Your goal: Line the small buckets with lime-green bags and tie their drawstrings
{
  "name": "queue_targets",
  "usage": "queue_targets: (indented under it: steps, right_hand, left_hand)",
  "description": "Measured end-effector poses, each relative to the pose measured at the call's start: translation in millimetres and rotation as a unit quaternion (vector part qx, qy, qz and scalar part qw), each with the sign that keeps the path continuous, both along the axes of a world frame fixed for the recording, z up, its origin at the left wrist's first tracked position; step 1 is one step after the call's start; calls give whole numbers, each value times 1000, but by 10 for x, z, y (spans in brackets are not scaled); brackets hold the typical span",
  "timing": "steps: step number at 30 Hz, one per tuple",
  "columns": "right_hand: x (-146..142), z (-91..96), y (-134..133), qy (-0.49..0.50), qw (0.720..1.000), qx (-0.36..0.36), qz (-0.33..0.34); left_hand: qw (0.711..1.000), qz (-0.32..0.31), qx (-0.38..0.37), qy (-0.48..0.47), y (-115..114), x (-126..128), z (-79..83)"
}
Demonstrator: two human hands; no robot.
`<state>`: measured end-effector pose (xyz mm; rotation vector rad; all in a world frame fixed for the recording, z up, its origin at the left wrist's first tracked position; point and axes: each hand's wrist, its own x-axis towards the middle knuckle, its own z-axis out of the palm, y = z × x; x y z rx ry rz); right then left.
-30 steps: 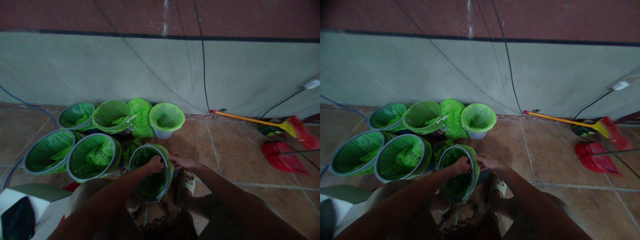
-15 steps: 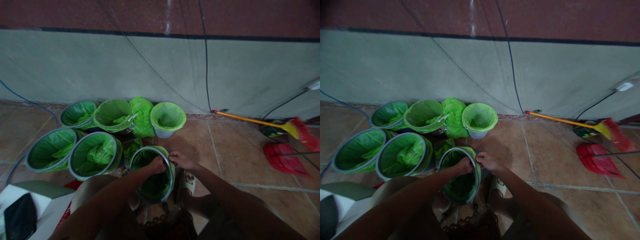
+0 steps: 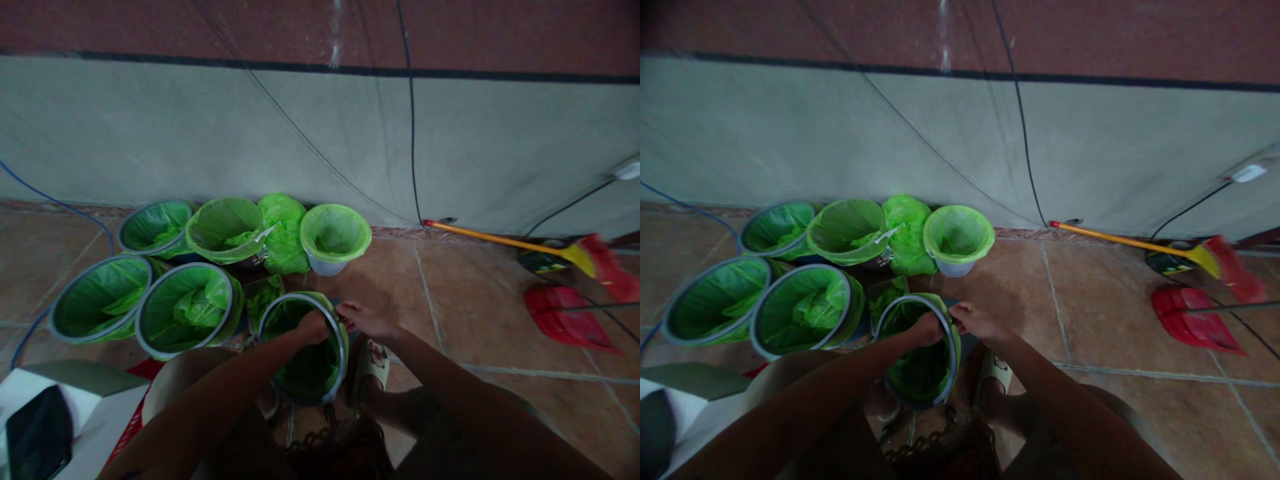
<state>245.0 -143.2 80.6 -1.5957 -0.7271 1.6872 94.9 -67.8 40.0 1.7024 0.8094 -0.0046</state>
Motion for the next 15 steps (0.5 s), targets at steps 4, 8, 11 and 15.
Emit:
queue_targets:
  steps: [4, 8, 11, 15]
  right_hand:
    - [31, 5, -6, 22, 1000, 6, -8]
    - [8, -3, -15, -16, 1000, -2, 1]
    - [-24, -7, -14, -45, 998, 22, 40]
    - [31, 2, -16, -58, 993, 2, 99]
  left_hand:
    - [992, -46, 106, 56, 56, -38, -8]
    - [988, -46, 123, 83, 51, -45, 64]
    - [991, -34, 119, 57, 32, -46, 110]
    - [991, -10, 73, 109, 95, -47, 139]
